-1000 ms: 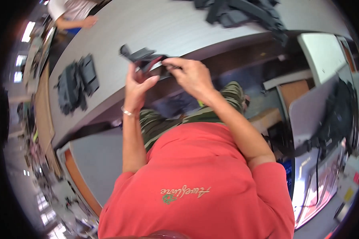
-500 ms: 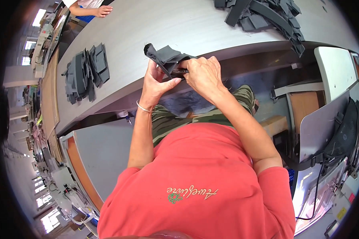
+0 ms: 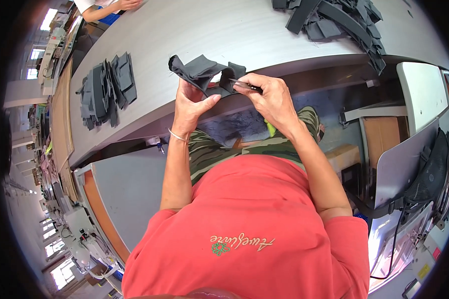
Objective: Trimming loose threads from fabric pieces using a small pair of scissors.
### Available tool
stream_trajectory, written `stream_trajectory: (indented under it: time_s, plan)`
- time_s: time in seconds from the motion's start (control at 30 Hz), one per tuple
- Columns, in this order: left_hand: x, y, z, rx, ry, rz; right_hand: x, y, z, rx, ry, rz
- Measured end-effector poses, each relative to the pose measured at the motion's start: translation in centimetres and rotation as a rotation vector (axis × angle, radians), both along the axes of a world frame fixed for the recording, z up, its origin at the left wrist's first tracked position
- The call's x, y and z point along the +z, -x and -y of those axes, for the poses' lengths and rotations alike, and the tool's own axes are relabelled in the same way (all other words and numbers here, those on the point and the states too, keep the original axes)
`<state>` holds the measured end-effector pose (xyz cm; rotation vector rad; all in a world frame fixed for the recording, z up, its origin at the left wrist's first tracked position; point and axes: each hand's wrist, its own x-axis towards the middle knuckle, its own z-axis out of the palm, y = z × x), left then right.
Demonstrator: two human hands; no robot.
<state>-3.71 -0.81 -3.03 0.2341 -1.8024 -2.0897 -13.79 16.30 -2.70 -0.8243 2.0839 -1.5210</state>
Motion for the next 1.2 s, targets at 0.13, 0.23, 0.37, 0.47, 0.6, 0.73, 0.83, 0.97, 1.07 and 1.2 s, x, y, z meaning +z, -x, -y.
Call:
stream_trajectory:
  time_s: [0.13, 0.23, 0.37, 0.47, 0.6, 0.73, 0.83, 0.97, 1.07, 1.2]
  plan:
    - [0.3, 0.1, 0.0, -0.023, -0.017, -0.01, 0.8, -0.4, 0.5, 0.022, -0.016, -0.46]
    - [0.7, 0.5, 0.0, -0.05, -0.025, 0.004, 0.4, 0.1, 0.6, 0.054, -0.198, -0.736]
    - [0.9, 1.0, 0.4, -0.042, -0.094, 0.012, 0.6, 0.8, 1.0, -0.057, 0.07, 0.018]
    - [1.2, 0.8, 0.9, -0.025, -0.077, 0.001, 1.3, 1.1, 0.9, 0.012, 0.096, 0.107]
    - [1.5, 0.3, -0.4, -0.062, -0.033, 0.055, 1.7, -0.6, 1.5, -0.002, -0.029, -0.389]
    - [0.8, 0.1, -2.0, -0.042, 0.168, 0.103, 1.4, -1.4, 1.6, 0.022, -0.351, -0.431]
    - [-0.1, -0.2, -2.1, -0.03, 0.211, 0.129, 0.6, -1.5, 1.6, 0.007, -0.404, -0.441]
    - [-0.3, -0.1, -2.1, 0.007, 0.241, 0.11, 0.3, -1.7, 2.0, -0.06, -0.416, -0.473]
    - [0.0, 0.4, -2.0, -0.016, 0.186, 0.093, -0.5, -1.6, 2.6, -0.13, -0.413, -0.479]
    - [-0.2, 0.4, -1.9, -0.033, 0.039, 0.087, -0.2, -1.6, 2.7, -0.095, -0.441, -0.503]
